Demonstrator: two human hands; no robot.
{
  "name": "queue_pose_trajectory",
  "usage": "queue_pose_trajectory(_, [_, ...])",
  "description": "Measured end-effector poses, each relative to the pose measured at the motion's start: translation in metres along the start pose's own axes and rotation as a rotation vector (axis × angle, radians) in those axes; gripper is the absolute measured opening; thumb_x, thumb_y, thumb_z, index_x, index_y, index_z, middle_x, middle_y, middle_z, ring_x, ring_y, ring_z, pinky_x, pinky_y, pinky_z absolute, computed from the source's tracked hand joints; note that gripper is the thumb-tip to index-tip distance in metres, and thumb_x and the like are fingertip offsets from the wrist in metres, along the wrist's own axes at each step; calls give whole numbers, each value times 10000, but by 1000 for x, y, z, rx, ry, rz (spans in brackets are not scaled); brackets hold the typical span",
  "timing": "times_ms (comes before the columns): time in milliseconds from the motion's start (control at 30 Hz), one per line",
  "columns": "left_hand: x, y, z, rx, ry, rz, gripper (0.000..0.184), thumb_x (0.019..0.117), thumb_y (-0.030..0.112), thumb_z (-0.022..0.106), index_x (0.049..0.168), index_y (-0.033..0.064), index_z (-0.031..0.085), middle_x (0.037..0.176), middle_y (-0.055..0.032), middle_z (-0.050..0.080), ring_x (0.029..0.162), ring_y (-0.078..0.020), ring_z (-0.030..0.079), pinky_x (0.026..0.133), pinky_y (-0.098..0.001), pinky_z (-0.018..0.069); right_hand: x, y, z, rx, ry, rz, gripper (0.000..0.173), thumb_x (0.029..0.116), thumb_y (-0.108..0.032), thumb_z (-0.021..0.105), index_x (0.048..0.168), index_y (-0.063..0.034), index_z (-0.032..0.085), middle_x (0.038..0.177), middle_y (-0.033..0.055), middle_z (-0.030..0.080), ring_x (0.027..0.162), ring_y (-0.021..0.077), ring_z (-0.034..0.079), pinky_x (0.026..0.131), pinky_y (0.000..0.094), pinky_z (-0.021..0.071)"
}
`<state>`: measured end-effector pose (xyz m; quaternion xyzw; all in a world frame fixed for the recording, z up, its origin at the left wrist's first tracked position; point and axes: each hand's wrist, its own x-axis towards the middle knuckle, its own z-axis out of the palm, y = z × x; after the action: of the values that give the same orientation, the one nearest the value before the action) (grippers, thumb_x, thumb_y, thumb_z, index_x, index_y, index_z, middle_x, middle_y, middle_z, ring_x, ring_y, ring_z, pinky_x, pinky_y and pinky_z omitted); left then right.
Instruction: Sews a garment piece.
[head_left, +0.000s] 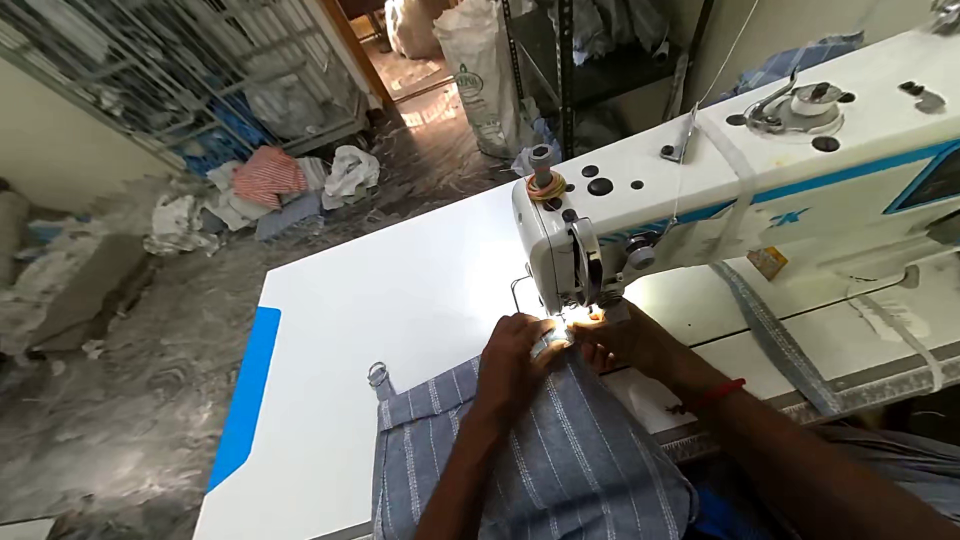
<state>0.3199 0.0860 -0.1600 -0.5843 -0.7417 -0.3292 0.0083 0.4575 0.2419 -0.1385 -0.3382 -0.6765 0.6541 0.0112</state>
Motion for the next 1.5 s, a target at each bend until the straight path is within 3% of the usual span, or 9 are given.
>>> queue_pose_trajectory(367, [-8,16,21,292,29,175,149,964,55,626,1065,44,734,1076,-138,691,1065,-320,648,948,-504,497,-52,38,-19,-350,367,-225,208,1088,-259,510,1066,-124,666,721,-34,726,516,98,661,474,305,576])
queue_pose_trajectory(500, [-20,26,33,294,24,-4,263,995,65,562,1214,28,703,1227,-151,672,1259,-327,599,1133,-598,394,-70,82,-20,-506,517,-548,223,1039,-327,537,1079,-170,690,713,-114,689,519,28,615,448,254,539])
queue_pose_trajectory(733, [-43,8,0,301,-94,-48,428,1072,300,470,1430,104,597,1494,-63,566,1444,-240,467,1212,-605,288,-66,79,-21,-583,505,-509,259,1040,-397,514,1036,-215,698,677,-125,660,549,21,620,486,267,538])
queue_pose_trajectory(900, [-123,-66,-107,453,-42,-329,548,1023,428,559,1420,52,590,1381,-249,588,1280,-466,562,1036,-675,450,-69,58,-2,-532,374,-493,226,1055,-310,541,1071,-161,710,700,-54,702,557,101,650,533,361,571])
queue_pose_trajectory(1033, [-135,-111,-128,489,40,-144,353,1028,312,583,1243,70,725,1151,-208,702,1038,-415,683,880,-593,551,-55,-2,98,-659,221,-1019,233,1016,-283,581,952,-114,727,679,-27,670,582,103,655,500,315,530])
queue_pose_trajectory(1200, [-124,-115,-124,593,114,-127,264,995,183,590,1129,10,736,1055,-210,722,984,-404,711,820,-557,579,14,-24,155,-1004,131,-1009,422,1014,-131,582,1426,-41,583,1453,212,568,1329,356,571,1094,493,476])
queue_pose_trajectory(1300, [-120,-104,-123,564,63,-334,254,983,130,632,1183,-20,682,1139,-243,694,1073,-437,678,895,-607,548,37,-8,122,-1133,230,-800,478,1004,-41,538,1466,72,493,1493,320,492,1411,478,462,1197,633,295])
queue_pose_trajectory(1400, [-121,-112,-121,544,98,-246,224,1007,124,594,1169,-6,677,1204,-215,662,1185,-392,626,990,-559,523,29,7,115,-1219,179,-727,638,1082,-414,434,1541,28,406,1577,299,391,1473,487,357,1209,654,245])
queue_pose_trajectory(1500, [-120,-122,-119,479,68,-46,227,1044,102,509,1097,-1,705,1240,-168,680,1245,-338,618,1055,-532,493,18,17,170,-1115,70,-783,1087,900,-860,326,1572,-8,379,1674,202,274,1557,424,202,1241,673,120])
